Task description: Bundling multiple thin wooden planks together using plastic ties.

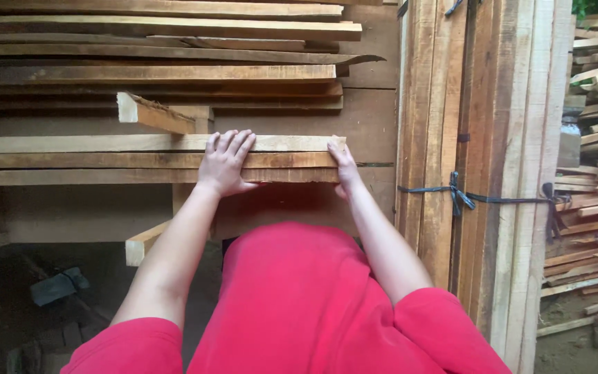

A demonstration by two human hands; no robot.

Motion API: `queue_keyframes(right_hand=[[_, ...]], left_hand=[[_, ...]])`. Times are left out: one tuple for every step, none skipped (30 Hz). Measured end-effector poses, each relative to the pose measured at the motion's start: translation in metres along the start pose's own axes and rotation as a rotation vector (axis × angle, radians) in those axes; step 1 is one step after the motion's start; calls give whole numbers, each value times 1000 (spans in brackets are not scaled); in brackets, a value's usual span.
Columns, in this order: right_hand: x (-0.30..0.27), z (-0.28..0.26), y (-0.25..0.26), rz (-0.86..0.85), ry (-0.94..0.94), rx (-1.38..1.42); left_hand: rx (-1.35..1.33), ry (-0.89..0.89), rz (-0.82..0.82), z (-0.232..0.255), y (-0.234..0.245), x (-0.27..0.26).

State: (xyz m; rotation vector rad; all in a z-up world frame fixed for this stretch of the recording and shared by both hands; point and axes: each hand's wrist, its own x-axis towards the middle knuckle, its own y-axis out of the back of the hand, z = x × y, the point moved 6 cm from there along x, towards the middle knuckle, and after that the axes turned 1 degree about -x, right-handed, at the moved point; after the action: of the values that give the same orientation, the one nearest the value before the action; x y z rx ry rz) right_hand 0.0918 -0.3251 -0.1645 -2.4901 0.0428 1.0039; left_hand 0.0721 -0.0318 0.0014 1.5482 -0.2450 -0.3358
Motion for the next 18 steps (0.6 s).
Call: queue_keyframes(right_hand=[[-4, -4, -3, 30, 23, -71], [-9, -9, -6, 60, 46, -142], [-14, -10, -9, 59, 48, -140], [-18, -12, -12, 65, 56, -122], [-20, -19, -14, 72, 72, -105], [-17, -23, -16, 73, 80, -105], [-19, -25, -17, 72, 111, -121], [-20, -27, -18, 71, 142, -137], [-25, -29, -20, 69, 151, -137], [-30, -31, -23, 71, 161, -185], [-34, -35, -26, 73, 174, -234], [-12, -30, -12, 70, 186, -235], [3, -26, 6, 222, 296, -507], [17, -22, 20, 374, 409, -779], [-9, -47, -3, 370, 412, -778], [-43, -85, -42, 344, 745, -1057], [-83, -113, -82, 309, 1081, -1326], [-91, -108, -100, 308, 1080, -1324]], left_hand=[[15, -7, -7, 0, 0, -1], [31, -13, -13, 1, 0, -2], [33, -14, -13, 1, 1, -3], [31, -12, -20, 1, 2, -5], [27, -12, -19, 2, 2, -1], [28, -15, -11, 0, 1, 2], [23, -12, -23, 0, -1, 0], [19, -8, -35, 1, -3, -2], [22, -9, -27, 2, -2, -4], [46, -8, -35, 3, -2, -5], [71, -6, -39, 3, -2, -4], [74, -6, -27, 3, 1, 2], [90, -2, -65, 3, 0, 1], [105, 3, -102, 3, -2, -1], [108, 7, -100, 2, -3, -1], [102, 10, -119, 2, -5, 0], [94, 10, -141, 2, -7, -2], [96, 10, -143, -2, -8, 1]])
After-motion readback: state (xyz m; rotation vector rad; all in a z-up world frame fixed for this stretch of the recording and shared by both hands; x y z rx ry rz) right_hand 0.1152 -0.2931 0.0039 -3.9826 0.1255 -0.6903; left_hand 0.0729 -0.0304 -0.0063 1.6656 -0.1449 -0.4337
